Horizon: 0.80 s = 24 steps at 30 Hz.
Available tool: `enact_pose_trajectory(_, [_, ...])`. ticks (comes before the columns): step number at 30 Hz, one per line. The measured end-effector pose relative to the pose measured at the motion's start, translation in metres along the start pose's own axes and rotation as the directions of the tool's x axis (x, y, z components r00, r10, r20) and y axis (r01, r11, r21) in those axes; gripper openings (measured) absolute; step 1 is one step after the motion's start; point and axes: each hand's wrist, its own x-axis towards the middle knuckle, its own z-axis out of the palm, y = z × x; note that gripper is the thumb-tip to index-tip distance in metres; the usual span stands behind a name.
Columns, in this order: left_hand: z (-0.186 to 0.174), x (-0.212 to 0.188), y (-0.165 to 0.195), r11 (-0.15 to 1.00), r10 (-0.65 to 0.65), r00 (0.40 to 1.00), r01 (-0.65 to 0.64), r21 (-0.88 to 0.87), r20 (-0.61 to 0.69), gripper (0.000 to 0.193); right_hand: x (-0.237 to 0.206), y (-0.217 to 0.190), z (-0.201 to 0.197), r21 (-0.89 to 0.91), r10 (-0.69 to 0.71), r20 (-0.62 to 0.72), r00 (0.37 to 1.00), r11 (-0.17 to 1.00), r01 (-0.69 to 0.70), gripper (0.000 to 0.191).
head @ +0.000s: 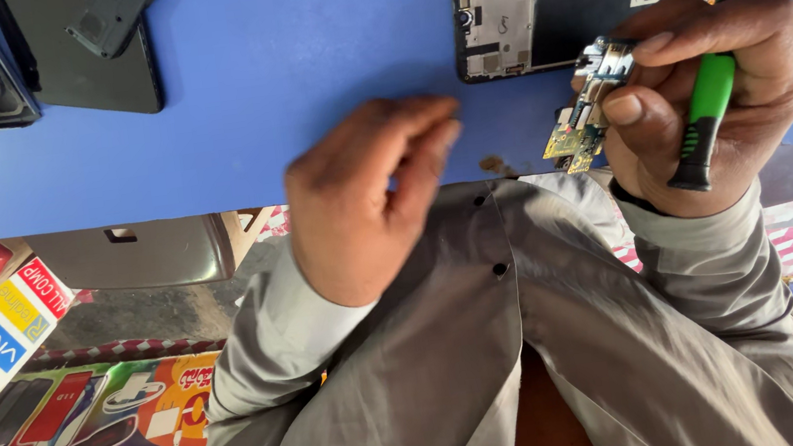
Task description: The person removes a small component from a smartphone motherboard using a screwdriver, then reattaches the motherboard to the phone chassis and secures it with screws. The work is performed on a blue workbench with other phone parts nearby.
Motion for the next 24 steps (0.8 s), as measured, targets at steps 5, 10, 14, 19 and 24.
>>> enact_pose_trajectory(5, [-0.015, 0.007, -0.003, 0.981, -0.005, 1.000, 0.006, 0.193, -0.002, 0.010, -0.001, 0.002, 0.000, -0.022, -0.028, -0.006, 1.000, 0.999, 0.028, 0.036])
enact_pose_trajectory(10, [-0.014, 0.011, -0.002, 0.969, -0.008, 0.998, 0.022, 0.245, -0.057, 0.016, -0.001, -0.002, 0.002, -0.009, -0.012, -0.011, 1.000, 1.000, 0.012, 0.036])
enact_pose_trajectory(14, [-0.016, 0.014, -0.007, 0.973, -0.023, 0.998, 0.035, 0.229, -0.058, 0.019, -0.002, -0.001, 0.001, -0.028, -0.017, -0.001, 1.000, 0.999, 0.017, 0.037])
enact_pose_trajectory(19, [-0.021, 0.014, -0.010, 0.963, -0.119, 0.992, 0.127, 0.237, -0.046, 0.020, -0.004, 0.003, -0.002, -0.043, -0.033, -0.002, 0.999, 0.999, 0.033, 0.037])
enact_pose_trajectory(24, [-0.031, 0.017, -0.009, 0.973, -0.153, 0.986, 0.162, 0.163, -0.066, 0.026, -0.006, 0.005, -0.004, -0.093, -0.047, -0.013, 0.999, 0.995, 0.046, 0.040])
